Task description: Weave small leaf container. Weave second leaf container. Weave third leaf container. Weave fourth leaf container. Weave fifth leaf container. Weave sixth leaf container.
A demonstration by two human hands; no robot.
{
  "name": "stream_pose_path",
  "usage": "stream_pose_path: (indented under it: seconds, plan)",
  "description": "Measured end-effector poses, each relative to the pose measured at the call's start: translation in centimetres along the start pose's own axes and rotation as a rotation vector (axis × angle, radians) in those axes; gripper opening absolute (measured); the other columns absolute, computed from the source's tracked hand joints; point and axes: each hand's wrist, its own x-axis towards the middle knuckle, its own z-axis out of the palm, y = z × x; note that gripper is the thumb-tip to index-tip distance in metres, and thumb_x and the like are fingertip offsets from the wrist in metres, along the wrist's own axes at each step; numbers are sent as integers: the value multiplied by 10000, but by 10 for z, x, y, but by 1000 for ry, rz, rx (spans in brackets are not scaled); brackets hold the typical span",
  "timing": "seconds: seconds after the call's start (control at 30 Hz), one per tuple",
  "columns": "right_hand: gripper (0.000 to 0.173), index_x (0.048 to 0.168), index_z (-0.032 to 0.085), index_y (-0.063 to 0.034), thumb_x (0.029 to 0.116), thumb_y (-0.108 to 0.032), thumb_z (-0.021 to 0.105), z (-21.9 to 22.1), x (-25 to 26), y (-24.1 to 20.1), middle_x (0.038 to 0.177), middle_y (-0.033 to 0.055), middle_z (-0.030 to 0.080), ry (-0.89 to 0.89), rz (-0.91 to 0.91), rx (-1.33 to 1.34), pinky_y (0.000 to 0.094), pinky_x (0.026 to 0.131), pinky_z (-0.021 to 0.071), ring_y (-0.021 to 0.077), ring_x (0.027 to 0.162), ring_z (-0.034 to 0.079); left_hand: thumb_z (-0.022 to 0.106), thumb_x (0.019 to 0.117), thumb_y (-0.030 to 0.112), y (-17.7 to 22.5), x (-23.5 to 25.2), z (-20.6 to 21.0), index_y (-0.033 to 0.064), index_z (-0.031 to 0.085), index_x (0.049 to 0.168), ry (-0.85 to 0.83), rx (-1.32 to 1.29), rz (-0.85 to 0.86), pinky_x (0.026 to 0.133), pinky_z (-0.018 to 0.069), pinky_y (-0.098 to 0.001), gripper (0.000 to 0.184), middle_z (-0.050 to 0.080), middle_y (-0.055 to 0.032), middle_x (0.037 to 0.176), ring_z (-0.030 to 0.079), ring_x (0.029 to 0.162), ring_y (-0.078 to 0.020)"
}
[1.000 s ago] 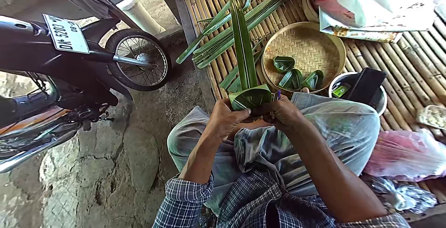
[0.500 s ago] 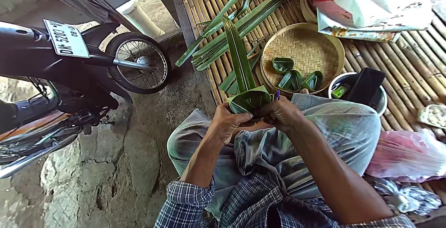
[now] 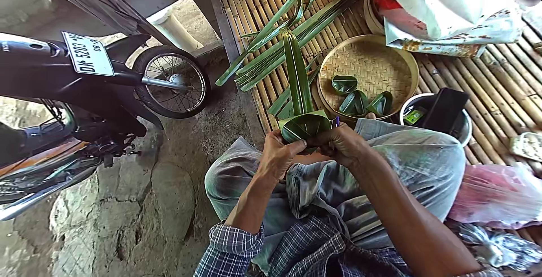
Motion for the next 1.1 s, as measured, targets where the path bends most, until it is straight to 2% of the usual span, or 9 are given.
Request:
stream_pose_path:
  seconds: [0.17, 0.3, 0.4, 0.47, 0.6, 0.77, 0.87, 0.97, 1.1]
  plan:
    - [169, 896, 679, -9, 777, 92, 747, 2, -1, 2, 665, 90, 615, -1, -63, -35, 201, 428, 369, 61, 465, 447, 751, 731, -94, -1, 3, 1, -18, 707, 979, 43, 105, 55, 708, 629, -384, 263, 739, -161, 880, 729, 771, -227]
    - [321, 1181, 643, -73, 895, -106, 785, 0, -11, 2, 857, 91, 652, -35, -193, -124, 249, 553, 494, 110, 605, 547, 778, 744, -88, 1, 8, -5, 1, 726, 974, 131, 186, 108, 673, 627, -378, 252, 749, -141, 875, 730, 752, -211]
    - [461, 1464, 540, -148, 1031, -281, 626, -2, -23, 1, 1117, 72, 664, -3, -233, -215, 303, 730, 568, 158, 846, 644, 786, 760, -50, 2, 14, -18, 22, 730, 988, 191, 227, 199, 686, 630, -387, 246, 755, -122, 889, 736, 772, -206]
    - [497, 1532, 483, -170, 1059, -294, 569, 1, -32, 2, 1195, 73, 659, -6, -264, -326, 330, 801, 581, 179, 931, 662, 786, 772, -18, 3, 15, -22, 37, 732, 989, 211, 278, 254, 684, 633, -387, 231, 757, -108, 884, 738, 767, -200]
    - [533, 1497, 554, -222, 986, -238, 705, 13, -42, 6, 1089, 37, 726, 12, -379, -527, 307, 760, 603, 151, 847, 696, 810, 774, 9, 13, 11, -16, 67, 748, 940, 237, 398, 350, 638, 632, -351, 187, 759, -66, 823, 733, 712, -156]
    - [426, 1234, 579, -140, 896, -245, 817, 29, -38, 10, 975, 39, 708, 209, -464, -531, 309, 673, 613, 150, 784, 700, 801, 780, 8, 13, 8, -8, 68, 735, 962, 278, 476, 526, 661, 647, -309, 202, 763, -19, 839, 735, 723, -112]
    - [426, 1244, 573, -145, 902, -277, 792, 45, -40, 12, 1006, -2, 690, 321, -603, -612, 283, 694, 606, 95, 823, 688, 778, 787, -50, 7, 14, -10, 23, 713, 1041, 238, 149, 538, 743, 644, -383, 272, 756, -100, 920, 742, 817, -193]
    - [419, 1274, 570, -173, 922, -295, 763, 57, -44, 14, 1034, -27, 691, 350, -697, -590, 270, 678, 621, 80, 819, 695, 705, 827, -56, 5, 19, -15, 91, 707, 1072, 128, -304, 455, 778, 625, -393, 285, 741, -98, 958, 728, 856, -188]
    - [426, 1322, 600, -201, 953, -364, 735, 47, -42, 10, 1020, -45, 729, 188, -622, -577, 253, 691, 604, 70, 809, 701, 729, 820, -11, 9, 12, -18, 82, 713, 1021, 58, -426, 424, 762, 628, -402, 222, 734, -115, 905, 729, 809, -193]
